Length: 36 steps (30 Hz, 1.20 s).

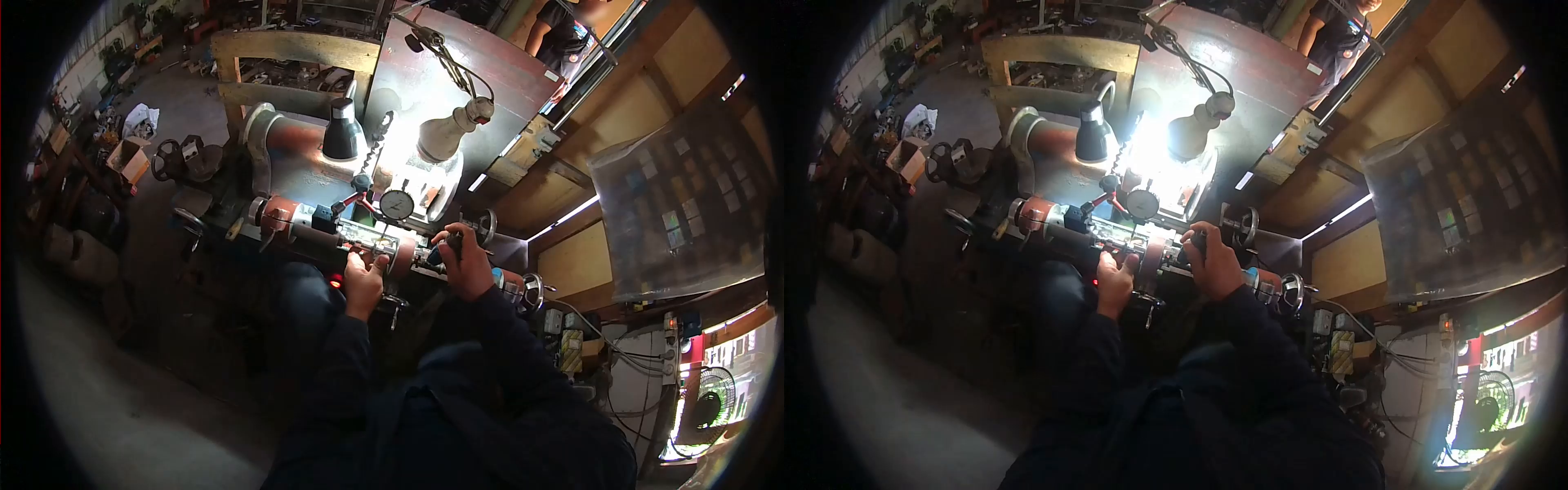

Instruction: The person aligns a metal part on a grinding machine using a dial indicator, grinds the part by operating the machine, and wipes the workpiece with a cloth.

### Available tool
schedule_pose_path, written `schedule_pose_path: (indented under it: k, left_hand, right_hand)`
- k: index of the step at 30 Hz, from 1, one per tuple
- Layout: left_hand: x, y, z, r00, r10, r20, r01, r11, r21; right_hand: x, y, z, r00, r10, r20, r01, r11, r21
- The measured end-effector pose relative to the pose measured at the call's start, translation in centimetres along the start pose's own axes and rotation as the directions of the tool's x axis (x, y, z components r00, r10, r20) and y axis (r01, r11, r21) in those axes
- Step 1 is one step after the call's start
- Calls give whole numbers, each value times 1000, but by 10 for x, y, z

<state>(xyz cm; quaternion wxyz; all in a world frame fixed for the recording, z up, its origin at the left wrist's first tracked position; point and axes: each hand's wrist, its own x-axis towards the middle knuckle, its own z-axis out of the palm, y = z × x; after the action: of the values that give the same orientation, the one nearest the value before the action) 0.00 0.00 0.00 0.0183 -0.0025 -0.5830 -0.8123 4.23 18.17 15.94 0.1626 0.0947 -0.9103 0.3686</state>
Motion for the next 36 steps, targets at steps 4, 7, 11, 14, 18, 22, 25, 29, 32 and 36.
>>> schedule_pose_path:
  k: [4,7,11,14,18,22,25,29,32,36]
  left_hand:
    - [-1,-2,1,1000,12,-14,-12,1000,-4]
    - [-2,3,0,1000,15,-17,-14,1000,24]
    - [-2,3,-1,1000,-25,-6,25,999,36]
    - [-3,8,1,999,-40,5,40,998,-48]
    - [-3,7,0,998,-60,13,60,998,7]
    - [-1,-6,-1,999,-45,12,46,995,-84]
    - [0,-4,-1,999,-50,18,51,997,-64]
    - [-3,0,-4,997,-74,34,75,996,-48]
    - [-3,-2,-5,996,-80,44,83,994,-68]
    - [-2,5,-6,992,-113,63,116,991,-59]
  right_hand:
    - [0,-2,0,998,58,28,-59,998,10]
    - [1,1,0,997,52,49,-52,999,-8]
    - [3,-12,-8,1000,24,10,-24,1000,6]
    - [1,-19,-12,983,-59,-172,74,994,86]
    - [-4,1,0,999,44,16,-43,997,-57]
    - [3,-11,-14,997,-11,-73,16,997,71]
    - [3,-26,-20,981,-57,-183,79,990,113]
    - [-11,0,7,998,63,16,-63,998,-6]
    - [0,-11,-15,997,35,-66,-28,994,109]
    - [-10,-15,-48,927,112,-359,32,928,372]
